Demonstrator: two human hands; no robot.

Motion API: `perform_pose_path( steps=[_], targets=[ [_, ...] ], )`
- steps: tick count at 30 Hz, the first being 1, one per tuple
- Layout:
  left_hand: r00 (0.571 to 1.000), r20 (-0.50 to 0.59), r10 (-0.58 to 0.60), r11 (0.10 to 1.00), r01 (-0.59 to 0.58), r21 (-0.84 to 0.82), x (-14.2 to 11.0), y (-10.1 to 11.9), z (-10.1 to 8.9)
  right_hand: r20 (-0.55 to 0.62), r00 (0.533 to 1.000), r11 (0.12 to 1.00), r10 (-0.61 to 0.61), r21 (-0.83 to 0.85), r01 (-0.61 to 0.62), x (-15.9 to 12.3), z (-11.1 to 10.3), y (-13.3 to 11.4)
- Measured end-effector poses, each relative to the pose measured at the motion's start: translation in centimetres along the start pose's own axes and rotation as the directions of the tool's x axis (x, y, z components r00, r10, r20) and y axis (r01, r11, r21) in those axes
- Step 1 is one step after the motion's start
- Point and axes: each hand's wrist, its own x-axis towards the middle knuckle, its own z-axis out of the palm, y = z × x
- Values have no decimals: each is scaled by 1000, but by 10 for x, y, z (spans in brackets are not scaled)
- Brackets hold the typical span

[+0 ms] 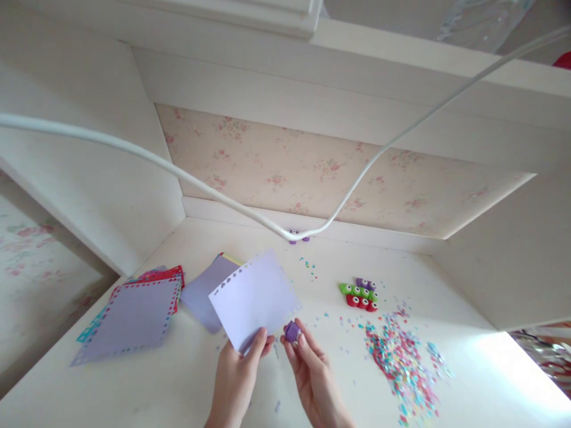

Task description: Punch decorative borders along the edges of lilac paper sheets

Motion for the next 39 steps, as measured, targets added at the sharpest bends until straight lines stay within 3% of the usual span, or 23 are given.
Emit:
perform_pose_path(
  steps=[6,22,39],
  targets=[
    [996,59,65,992,-71,100,-6,-6,4,67,998,995,-20,-92,26,-6,7,1],
    [978,108,179,922,-205,328,-8,-5,-3,65,996,987,-69,-138,77,-4,9,0],
    [986,123,115,946,-147,289,-7,-10,-5,177,982,973,-66,-207,103,-6,17,-6]
  ],
)
